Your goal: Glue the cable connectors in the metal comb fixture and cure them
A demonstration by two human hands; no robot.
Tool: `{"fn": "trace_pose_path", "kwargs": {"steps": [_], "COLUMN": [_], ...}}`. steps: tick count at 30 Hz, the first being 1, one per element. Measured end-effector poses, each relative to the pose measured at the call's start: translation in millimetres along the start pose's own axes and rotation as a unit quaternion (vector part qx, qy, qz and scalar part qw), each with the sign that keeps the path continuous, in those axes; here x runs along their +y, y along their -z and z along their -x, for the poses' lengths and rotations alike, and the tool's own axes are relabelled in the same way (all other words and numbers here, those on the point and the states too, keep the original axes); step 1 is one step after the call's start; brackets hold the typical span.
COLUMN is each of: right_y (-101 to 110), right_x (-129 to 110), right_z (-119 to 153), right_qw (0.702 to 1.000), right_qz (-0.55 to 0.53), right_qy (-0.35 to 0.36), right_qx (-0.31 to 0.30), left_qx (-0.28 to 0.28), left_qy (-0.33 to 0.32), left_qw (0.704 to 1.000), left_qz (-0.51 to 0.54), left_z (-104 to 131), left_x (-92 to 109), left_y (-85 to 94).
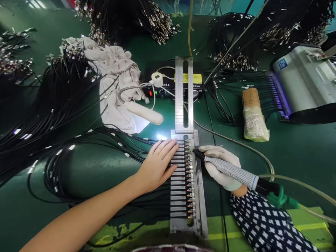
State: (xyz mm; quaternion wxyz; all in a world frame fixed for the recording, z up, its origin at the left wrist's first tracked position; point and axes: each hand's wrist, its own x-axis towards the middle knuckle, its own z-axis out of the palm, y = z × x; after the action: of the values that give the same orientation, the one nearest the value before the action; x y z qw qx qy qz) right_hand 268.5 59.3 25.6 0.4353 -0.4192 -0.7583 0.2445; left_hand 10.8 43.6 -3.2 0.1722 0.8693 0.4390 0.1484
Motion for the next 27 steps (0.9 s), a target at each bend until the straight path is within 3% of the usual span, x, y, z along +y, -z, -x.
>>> {"fn": "trace_pose_path", "kwargs": {"steps": [27], "right_y": [-0.3], "right_x": [2.0], "right_z": [1.2], "right_qw": [1.0], "right_qz": [-0.009], "right_qy": [-0.001], "right_qx": [0.002], "left_qx": [-0.009], "left_qy": [0.0], "left_qw": [1.0], "left_qz": [-0.012], "left_z": [0.6], "left_x": [-0.7], "left_y": [0.1]}}
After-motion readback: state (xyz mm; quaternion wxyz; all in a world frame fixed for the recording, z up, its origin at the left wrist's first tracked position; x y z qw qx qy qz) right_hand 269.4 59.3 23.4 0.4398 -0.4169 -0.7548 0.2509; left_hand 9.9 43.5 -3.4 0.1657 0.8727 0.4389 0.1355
